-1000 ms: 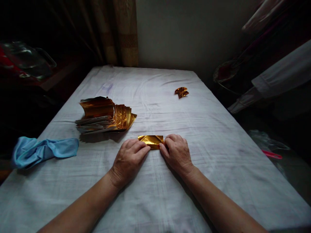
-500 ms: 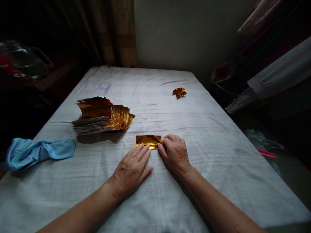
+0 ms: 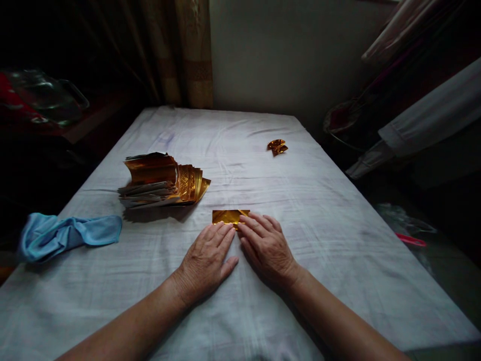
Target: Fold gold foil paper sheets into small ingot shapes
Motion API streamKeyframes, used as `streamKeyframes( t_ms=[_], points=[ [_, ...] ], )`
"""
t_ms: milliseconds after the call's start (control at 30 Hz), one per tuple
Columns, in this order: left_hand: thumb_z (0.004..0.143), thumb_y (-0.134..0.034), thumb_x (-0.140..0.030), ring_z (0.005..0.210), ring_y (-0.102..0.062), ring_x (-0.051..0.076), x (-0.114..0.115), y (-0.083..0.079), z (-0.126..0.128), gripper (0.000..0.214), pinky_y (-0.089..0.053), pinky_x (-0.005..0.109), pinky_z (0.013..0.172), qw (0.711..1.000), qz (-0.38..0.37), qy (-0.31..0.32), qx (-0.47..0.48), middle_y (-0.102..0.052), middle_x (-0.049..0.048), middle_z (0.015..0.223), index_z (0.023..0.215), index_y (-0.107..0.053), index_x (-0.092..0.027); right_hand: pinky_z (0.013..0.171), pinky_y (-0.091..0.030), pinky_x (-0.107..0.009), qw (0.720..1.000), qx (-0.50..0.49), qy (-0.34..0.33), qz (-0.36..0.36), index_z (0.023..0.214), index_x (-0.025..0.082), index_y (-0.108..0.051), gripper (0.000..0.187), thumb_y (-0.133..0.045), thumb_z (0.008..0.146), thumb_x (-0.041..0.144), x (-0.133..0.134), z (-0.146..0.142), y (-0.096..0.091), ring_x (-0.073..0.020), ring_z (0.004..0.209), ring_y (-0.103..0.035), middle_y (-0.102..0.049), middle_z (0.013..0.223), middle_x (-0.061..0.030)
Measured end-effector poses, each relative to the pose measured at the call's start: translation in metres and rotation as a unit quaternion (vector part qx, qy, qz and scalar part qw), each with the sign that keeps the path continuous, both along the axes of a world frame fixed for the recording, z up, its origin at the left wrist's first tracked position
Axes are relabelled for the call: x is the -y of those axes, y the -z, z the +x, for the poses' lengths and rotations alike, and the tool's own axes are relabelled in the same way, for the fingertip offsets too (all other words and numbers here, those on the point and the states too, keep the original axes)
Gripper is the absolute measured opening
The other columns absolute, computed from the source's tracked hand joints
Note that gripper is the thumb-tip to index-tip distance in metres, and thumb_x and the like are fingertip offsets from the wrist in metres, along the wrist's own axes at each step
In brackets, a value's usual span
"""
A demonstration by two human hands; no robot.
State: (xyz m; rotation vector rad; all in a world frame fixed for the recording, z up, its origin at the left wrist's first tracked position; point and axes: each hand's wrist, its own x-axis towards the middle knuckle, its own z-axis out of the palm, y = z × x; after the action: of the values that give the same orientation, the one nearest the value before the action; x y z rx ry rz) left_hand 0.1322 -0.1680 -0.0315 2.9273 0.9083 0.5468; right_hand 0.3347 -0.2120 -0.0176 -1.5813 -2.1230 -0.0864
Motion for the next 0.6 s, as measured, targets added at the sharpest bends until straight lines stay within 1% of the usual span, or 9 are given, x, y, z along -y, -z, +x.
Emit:
streamKeyframes(
  t_ms=[33, 100, 167, 267, 367, 533, 600],
  points=[
    [0.099, -0.044, -0.043, 0.132, -0.051, 0.028, 0.0, 0.0, 0.0, 0.052, -0.036, 0.044, 0.115, 1.0, 0.002, 0.002, 0.002, -0.056, 0.0137, 0.142, 0.14, -0.052, -0.013, 0.114, -0.023, -0.044, 1.0, 0.016, -0.018, -0.018, 0.131, 0.017, -0.059, 0.037, -0.043, 0.1, 0.03, 0.003, -0.001, 0.0, -0.0249, 0.133, -0.045, -0.061, 0.137, -0.0072],
    [0.099, -0.044, -0.042, 0.132, -0.051, 0.028, 0.0, 0.001, 0.0, 0.053, -0.037, 0.044, 0.115, 1.0, 0.008, 0.004, 0.008, -0.056, 0.0143, 0.142, 0.14, -0.052, -0.011, 0.118, -0.015, -0.046, 0.997, 0.04, -0.028, -0.063, 0.14, 0.015, -0.052, 0.044, -0.042, 0.101, 0.033, 0.007, -0.004, 0.001, -0.0262, 0.139, -0.039, -0.054, 0.145, -0.0072],
    [0.099, -0.044, -0.043, 0.132, -0.051, 0.028, -0.001, 0.001, 0.0, 0.053, -0.036, 0.043, 0.115, 1.0, 0.013, 0.005, 0.01, -0.056, 0.0144, 0.142, 0.14, -0.052, -0.01, 0.119, -0.012, -0.048, 0.993, 0.054, -0.018, -0.104, 0.146, 0.016, -0.046, 0.05, -0.043, 0.101, 0.037, 0.009, -0.004, 0.001, -0.027, 0.143, -0.034, -0.049, 0.15, -0.0064],
    [0.099, -0.043, -0.044, 0.132, -0.052, 0.027, -0.001, 0.0, -0.001, 0.053, -0.036, 0.042, 0.115, 1.0, 0.021, 0.004, 0.006, -0.057, 0.0139, 0.142, 0.139, -0.053, -0.01, 0.12, -0.009, -0.05, 0.988, 0.065, -0.003, -0.136, 0.149, 0.021, -0.043, 0.051, -0.043, 0.1, 0.039, 0.009, -0.004, 0.001, -0.0278, 0.146, -0.03, -0.044, 0.154, -0.0039],
    [0.1, -0.04, -0.045, 0.131, -0.052, 0.026, -0.002, -0.002, -0.006, 0.053, -0.034, 0.041, 0.115, 0.999, 0.035, 0.002, -0.005, -0.058, 0.0138, 0.141, 0.138, -0.054, -0.011, 0.119, -0.009, -0.053, 0.987, 0.074, 0.024, -0.142, 0.147, 0.022, -0.046, 0.05, -0.043, 0.1, 0.039, 0.012, -0.004, 0.0, -0.029, 0.145, -0.032, -0.045, 0.153, -0.0047],
    [0.1, -0.04, -0.048, 0.133, -0.051, 0.025, -0.002, -0.002, -0.02, 0.055, -0.029, 0.041, 0.118, 0.999, 0.041, -0.022, -0.011, -0.057, 0.0112, 0.143, 0.139, -0.053, -0.013, 0.117, -0.017, -0.056, 0.985, 0.08, 0.095, -0.124, 0.143, 0.018, -0.052, 0.049, -0.043, 0.1, 0.04, 0.021, -0.006, 0.002, -0.0325, 0.142, -0.037, -0.048, 0.15, -0.0094],
    [0.099, -0.041, -0.048, 0.133, -0.051, 0.025, -0.001, -0.001, -0.023, 0.054, -0.028, 0.041, 0.119, 0.999, 0.043, -0.025, -0.012, -0.057, 0.0108, 0.143, 0.139, -0.053, -0.013, 0.116, -0.017, -0.056, 0.982, 0.082, 0.118, -0.119, 0.142, 0.016, -0.052, 0.05, -0.043, 0.1, 0.041, 0.023, -0.007, 0.003, -0.0331, 0.142, -0.037, -0.049, 0.149, -0.0113]
  ],
)
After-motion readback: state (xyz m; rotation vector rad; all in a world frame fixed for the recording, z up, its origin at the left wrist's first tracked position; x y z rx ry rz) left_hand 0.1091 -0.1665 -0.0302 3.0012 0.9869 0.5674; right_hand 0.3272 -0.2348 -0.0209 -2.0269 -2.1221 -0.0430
